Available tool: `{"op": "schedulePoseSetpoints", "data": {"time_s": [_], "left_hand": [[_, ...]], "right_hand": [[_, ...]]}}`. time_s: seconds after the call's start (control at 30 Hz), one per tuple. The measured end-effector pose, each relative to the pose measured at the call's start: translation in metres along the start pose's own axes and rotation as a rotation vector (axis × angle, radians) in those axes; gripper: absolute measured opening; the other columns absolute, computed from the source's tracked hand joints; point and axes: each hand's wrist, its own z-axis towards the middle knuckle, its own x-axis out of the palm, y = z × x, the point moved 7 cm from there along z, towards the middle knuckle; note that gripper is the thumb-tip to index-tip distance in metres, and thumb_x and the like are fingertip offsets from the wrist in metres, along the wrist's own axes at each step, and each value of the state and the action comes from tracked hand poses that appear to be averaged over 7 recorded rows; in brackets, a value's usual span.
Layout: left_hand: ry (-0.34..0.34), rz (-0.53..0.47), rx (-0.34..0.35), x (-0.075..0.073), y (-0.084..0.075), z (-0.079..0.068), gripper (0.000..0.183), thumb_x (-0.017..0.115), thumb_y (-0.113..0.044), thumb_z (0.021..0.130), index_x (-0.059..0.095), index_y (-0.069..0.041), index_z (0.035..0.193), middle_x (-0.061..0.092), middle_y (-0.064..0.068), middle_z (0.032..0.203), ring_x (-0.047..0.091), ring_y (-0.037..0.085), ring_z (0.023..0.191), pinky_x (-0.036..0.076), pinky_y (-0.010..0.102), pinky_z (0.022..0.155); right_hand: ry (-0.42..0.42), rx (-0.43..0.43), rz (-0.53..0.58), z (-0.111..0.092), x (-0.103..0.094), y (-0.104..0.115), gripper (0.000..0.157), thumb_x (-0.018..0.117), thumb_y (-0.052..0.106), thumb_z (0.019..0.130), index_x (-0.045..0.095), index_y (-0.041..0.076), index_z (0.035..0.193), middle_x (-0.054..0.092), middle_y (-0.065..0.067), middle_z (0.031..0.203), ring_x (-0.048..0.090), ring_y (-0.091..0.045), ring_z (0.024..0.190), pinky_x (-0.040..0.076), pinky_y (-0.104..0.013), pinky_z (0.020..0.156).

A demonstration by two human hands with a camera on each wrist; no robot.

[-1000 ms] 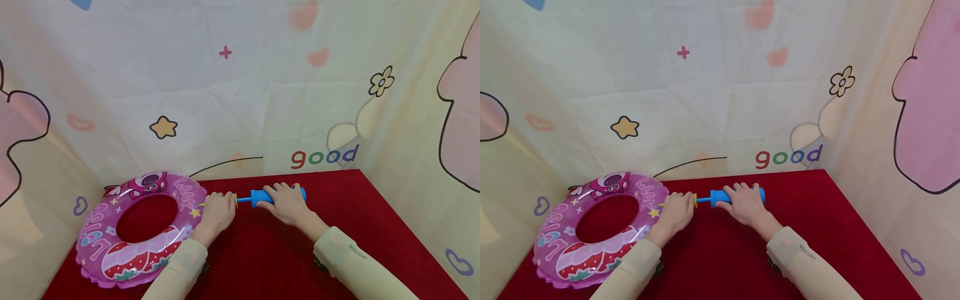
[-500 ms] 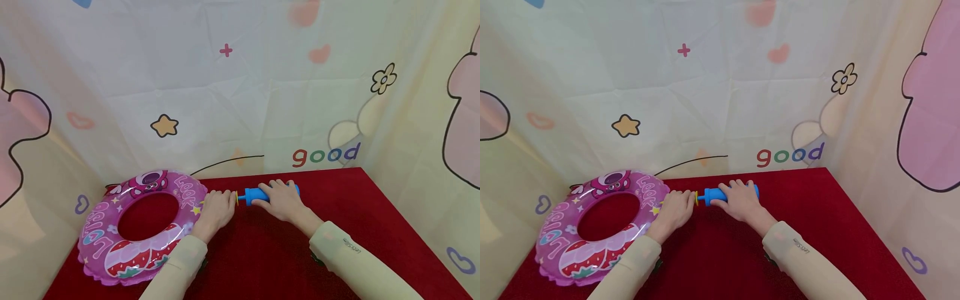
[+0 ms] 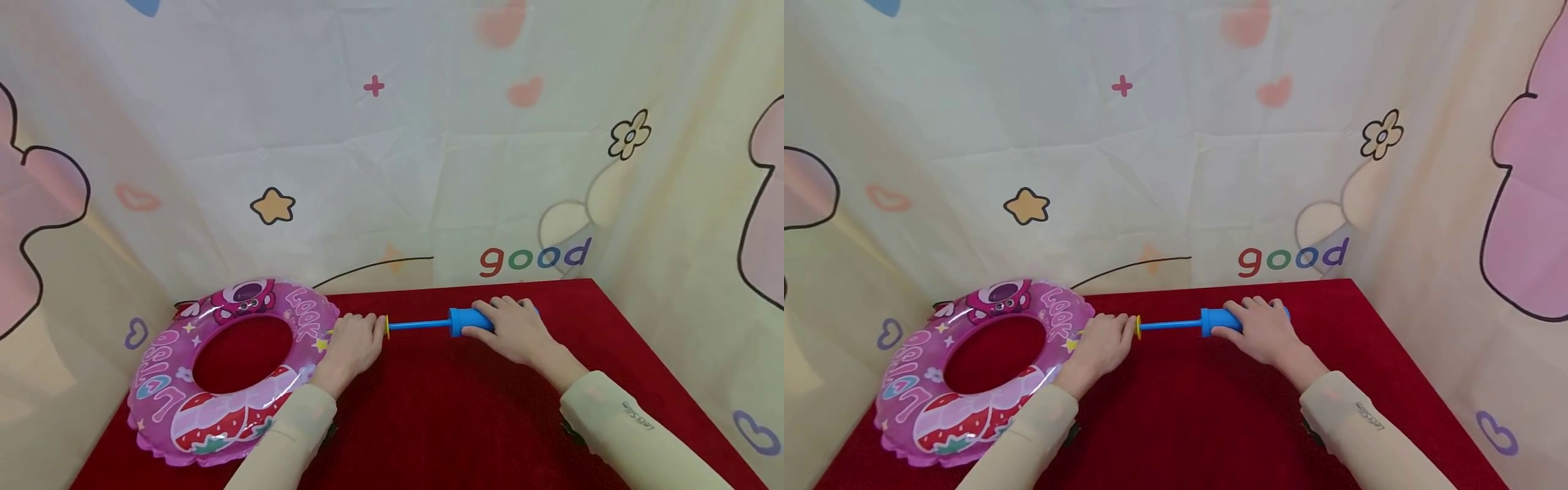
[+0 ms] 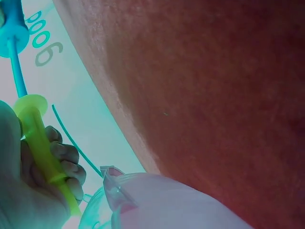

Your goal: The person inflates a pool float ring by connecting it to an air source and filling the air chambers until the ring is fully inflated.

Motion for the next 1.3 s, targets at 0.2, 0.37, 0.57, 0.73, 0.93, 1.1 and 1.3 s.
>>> {"op": "schedulePoseSetpoints", "data": {"time_s": [0.2, 0.37, 0.57, 0.73, 0.93, 1.1, 1.3], "left_hand": [[-0.001, -0.005, -0.011, 0.0, 0.005, 0.001, 0.038, 0.046, -0.029, 0.108, 0.052, -0.015, 0.073, 0.046, -0.001, 0.062, 0.059, 0.028, 0.076, 0.047, 0.043, 0.081], [0.009, 0.045, -0.028, 0.002, 0.006, -0.001, 0.036, 0.046, -0.028, 0.108, 0.051, -0.014, 0.075, 0.048, 0.001, 0.065, 0.058, 0.028, 0.077, 0.047, 0.043, 0.078], [0.002, 0.057, -0.071, 0.002, 0.004, -0.003, 0.037, 0.043, -0.027, 0.108, 0.05, -0.012, 0.074, 0.054, 0.005, 0.07, 0.059, 0.03, 0.08, 0.046, 0.044, 0.077], [0.006, 0.081, -0.082, 0.003, 0.0, -0.002, 0.038, 0.043, -0.027, 0.108, 0.051, -0.012, 0.074, 0.054, 0.005, 0.07, 0.059, 0.029, 0.081, 0.045, 0.043, 0.076], [-0.002, 0.104, -0.087, 0.005, -0.002, -0.002, 0.037, 0.044, -0.028, 0.108, 0.054, -0.01, 0.077, 0.055, 0.005, 0.071, 0.058, 0.027, 0.078, 0.045, 0.042, 0.074], [-0.007, 0.087, -0.072, 0.006, -0.002, -0.005, 0.037, 0.045, -0.029, 0.107, 0.055, -0.011, 0.077, 0.055, 0.005, 0.071, 0.059, 0.028, 0.08, 0.047, 0.042, 0.076], [0.003, 0.063, -0.059, 0.009, 0.0, -0.002, 0.037, 0.047, -0.032, 0.107, 0.052, -0.013, 0.075, 0.049, 0.002, 0.069, 0.058, 0.029, 0.082, 0.047, 0.043, 0.081]], "right_hand": [[0.003, 0.03, 0.039, -0.002, -0.005, -0.014, 0.067, 0.064, 0.058, 0.095, 0.06, 0.01, 0.14, 0.064, -0.019, 0.126, 0.057, -0.039, 0.115, 0.04, -0.062, 0.091], [0.006, 0.008, 0.018, 0.003, 0.007, 0.001, 0.067, 0.059, 0.061, 0.096, 0.06, 0.012, 0.142, 0.064, -0.017, 0.128, 0.057, -0.037, 0.116, 0.04, -0.062, 0.09], [0.004, -0.007, 0.015, 0.019, 0.017, 0.039, 0.066, 0.058, 0.063, 0.096, 0.059, 0.016, 0.142, 0.064, -0.014, 0.128, 0.056, -0.034, 0.116, 0.04, -0.061, 0.09], [0.005, -0.013, 0.001, 0.032, 0.023, 0.073, 0.064, 0.055, 0.065, 0.096, 0.06, 0.017, 0.139, 0.066, -0.011, 0.123, 0.058, -0.031, 0.11, 0.041, -0.059, 0.088], [0.015, -0.026, -0.04, 0.045, 0.028, 0.102, 0.062, 0.052, 0.068, 0.097, 0.062, 0.02, 0.136, 0.066, -0.009, 0.12, 0.058, -0.029, 0.108, 0.041, -0.058, 0.087], [0.039, -0.034, -0.025, 0.043, 0.032, 0.096, 0.063, 0.051, 0.069, 0.097, 0.061, 0.021, 0.137, 0.066, -0.008, 0.12, 0.058, -0.027, 0.107, 0.041, -0.055, 0.086], [0.035, -0.039, -0.001, 0.033, 0.029, 0.063, 0.065, 0.054, 0.067, 0.096, 0.061, 0.019, 0.139, 0.066, -0.011, 0.121, 0.059, -0.029, 0.109, 0.042, -0.055, 0.086]]}}
